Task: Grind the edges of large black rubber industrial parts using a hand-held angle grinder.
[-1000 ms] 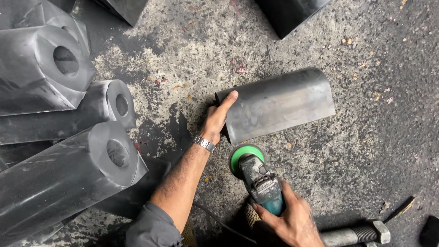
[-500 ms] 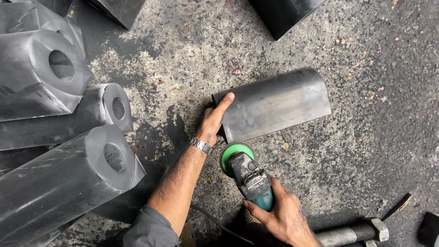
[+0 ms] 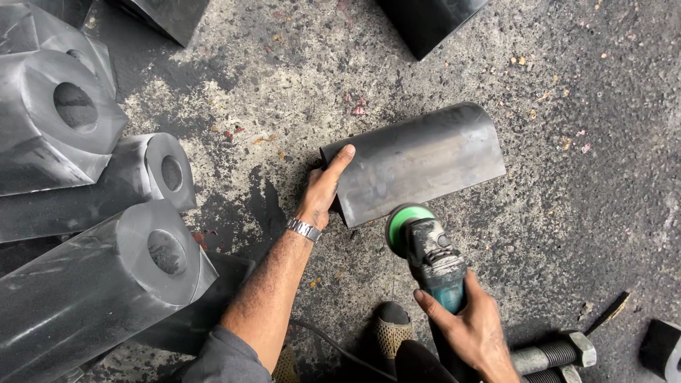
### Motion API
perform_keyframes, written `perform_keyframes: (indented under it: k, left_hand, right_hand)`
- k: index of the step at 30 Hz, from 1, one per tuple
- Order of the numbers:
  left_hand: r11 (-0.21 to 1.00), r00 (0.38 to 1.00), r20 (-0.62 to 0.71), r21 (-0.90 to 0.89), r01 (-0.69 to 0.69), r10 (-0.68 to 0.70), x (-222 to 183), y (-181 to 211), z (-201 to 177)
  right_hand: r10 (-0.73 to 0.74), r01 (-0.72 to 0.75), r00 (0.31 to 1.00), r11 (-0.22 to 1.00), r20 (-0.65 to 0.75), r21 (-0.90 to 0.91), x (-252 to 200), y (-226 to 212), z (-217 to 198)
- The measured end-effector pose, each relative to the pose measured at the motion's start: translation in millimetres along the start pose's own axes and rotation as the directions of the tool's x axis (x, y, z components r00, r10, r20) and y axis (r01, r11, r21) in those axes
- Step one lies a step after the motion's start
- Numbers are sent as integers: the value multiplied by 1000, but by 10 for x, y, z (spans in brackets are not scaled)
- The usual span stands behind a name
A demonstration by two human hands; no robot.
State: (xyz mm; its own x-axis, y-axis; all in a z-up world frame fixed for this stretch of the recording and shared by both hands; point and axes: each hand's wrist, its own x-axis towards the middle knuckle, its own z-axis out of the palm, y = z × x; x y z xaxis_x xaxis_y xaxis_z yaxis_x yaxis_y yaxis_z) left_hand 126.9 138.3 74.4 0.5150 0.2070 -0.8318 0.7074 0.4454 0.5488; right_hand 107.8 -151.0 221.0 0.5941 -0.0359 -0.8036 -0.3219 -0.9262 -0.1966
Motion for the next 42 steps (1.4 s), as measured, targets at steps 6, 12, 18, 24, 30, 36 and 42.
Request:
perform_keyframes:
  k: [6, 12, 18, 24, 30, 36, 42]
  left_hand:
    - [1000, 1000, -4, 7, -7, 7, 57, -45, -12]
    - [999, 999, -4, -13, -52, 52, 12, -12, -9]
    - [999, 999, -43, -34, -19, 18, 23, -24, -18]
    - [999, 999, -48, -36, -20, 19, -10, 0, -29]
    - [999, 997, -64, -34, 37, -39, -23, 39, -18]
    - [997, 997, -68, -76, 34, -39, -75, 85, 4]
    - [997, 992, -109, -61, 51, -57, -59, 95, 24]
  right_hand:
    - [-282, 280, 958, 959, 56, 49, -126, -172, 27]
    - [-179, 173, 984, 955, 5, 241, 312, 374, -153]
    - [56, -25, 992, 967, -116, 253, 435, 383, -458]
    - [-132, 131, 991, 963, -8, 234, 326, 311, -316]
    - [-38, 34, 999, 966, 9, 257, 449, 348, -533]
    - [79, -5, 981, 922, -177, 387, 761, 659, -871]
    - [98, 94, 947, 827, -306, 555, 753, 979, -905]
